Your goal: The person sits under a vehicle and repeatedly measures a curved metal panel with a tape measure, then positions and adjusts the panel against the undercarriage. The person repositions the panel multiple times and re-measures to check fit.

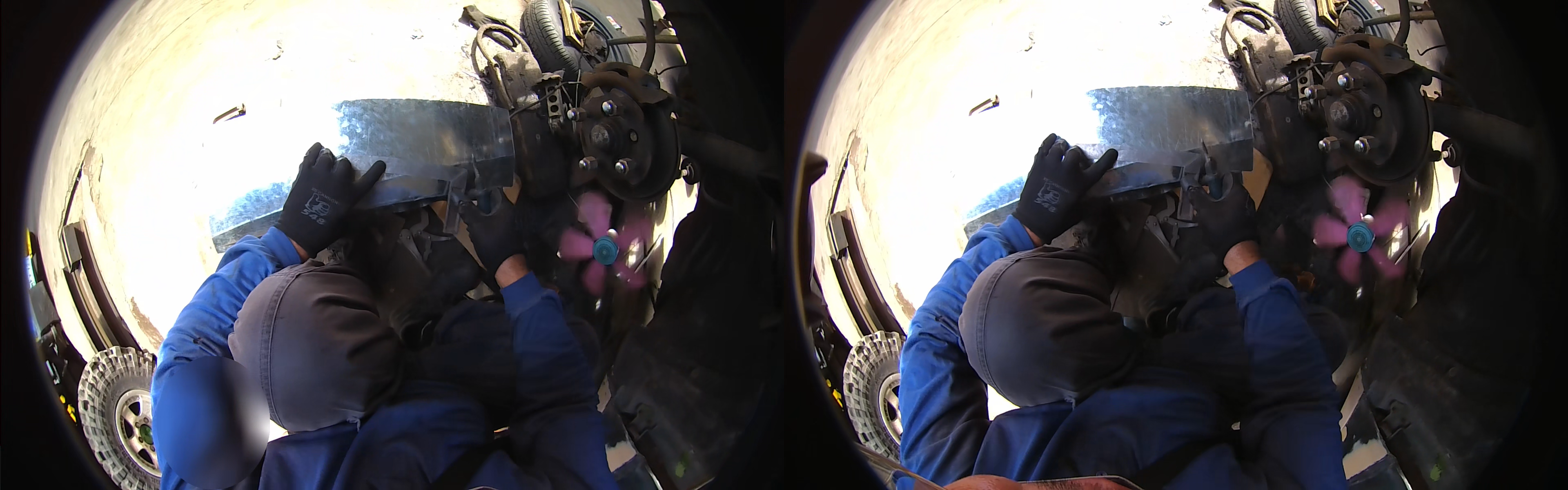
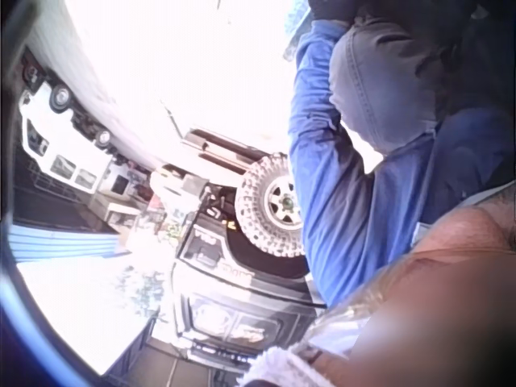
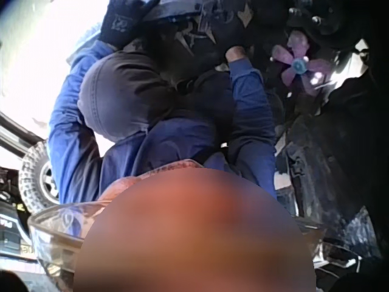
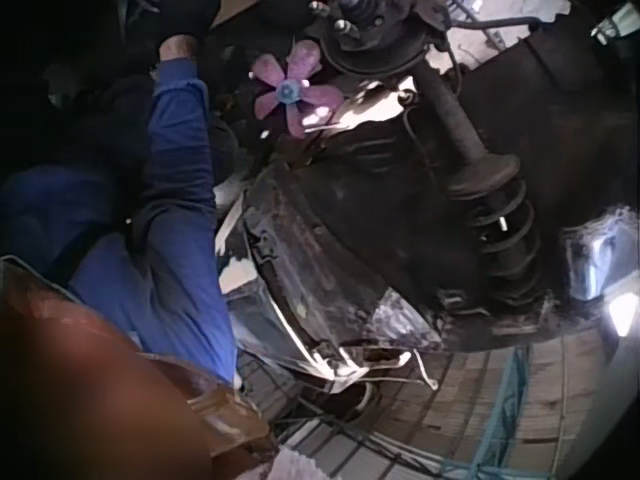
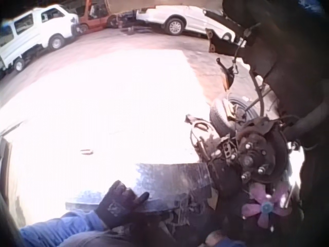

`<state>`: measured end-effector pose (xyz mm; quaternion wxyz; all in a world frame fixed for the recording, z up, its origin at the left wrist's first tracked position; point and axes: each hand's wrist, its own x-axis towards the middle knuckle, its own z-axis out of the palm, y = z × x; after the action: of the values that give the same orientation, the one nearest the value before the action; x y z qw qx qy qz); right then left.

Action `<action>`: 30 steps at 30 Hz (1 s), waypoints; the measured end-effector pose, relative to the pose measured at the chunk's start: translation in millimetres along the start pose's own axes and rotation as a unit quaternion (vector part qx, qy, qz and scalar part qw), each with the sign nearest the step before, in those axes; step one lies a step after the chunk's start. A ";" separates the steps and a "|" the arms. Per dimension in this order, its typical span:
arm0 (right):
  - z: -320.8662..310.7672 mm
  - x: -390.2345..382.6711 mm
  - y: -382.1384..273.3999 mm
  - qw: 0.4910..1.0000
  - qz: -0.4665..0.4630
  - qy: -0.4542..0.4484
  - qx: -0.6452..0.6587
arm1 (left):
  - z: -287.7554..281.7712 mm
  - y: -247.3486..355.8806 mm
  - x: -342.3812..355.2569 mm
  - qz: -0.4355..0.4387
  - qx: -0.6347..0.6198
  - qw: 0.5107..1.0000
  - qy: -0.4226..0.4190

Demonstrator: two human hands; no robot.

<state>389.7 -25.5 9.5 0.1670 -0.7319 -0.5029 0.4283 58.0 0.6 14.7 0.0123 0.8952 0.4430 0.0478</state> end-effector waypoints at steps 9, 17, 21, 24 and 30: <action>6.6 8.2 -23.1 0.990 -0.023 0.006 -0.136 | -0.6 -1.3 -1.4 -0.032 -0.021 0.999 -0.021; -18.9 31.4 -16.0 0.982 -0.081 0.118 -0.126 | -1.2 -6.6 -20.3 -0.059 -0.062 0.996 0.019; -51.8 60.6 -2.5 0.992 -0.076 0.103 -0.015 | 2.0 -16.9 -64.7 -0.148 -0.043 0.988 0.032; -48.3 74.4 7.1 0.986 -0.005 0.070 0.149 | 7.5 -26.2 -104.9 -0.233 -0.017 0.972 0.028; -33.1 67.0 10.3 0.977 0.075 0.028 0.199 | 23.8 -45.2 -172.1 -0.455 0.012 0.887 0.071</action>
<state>430.7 35.0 -9.1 0.2909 -0.7314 -0.3460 0.5106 -79.3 -108.2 -24.7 -0.0097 0.5893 0.8022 0.0953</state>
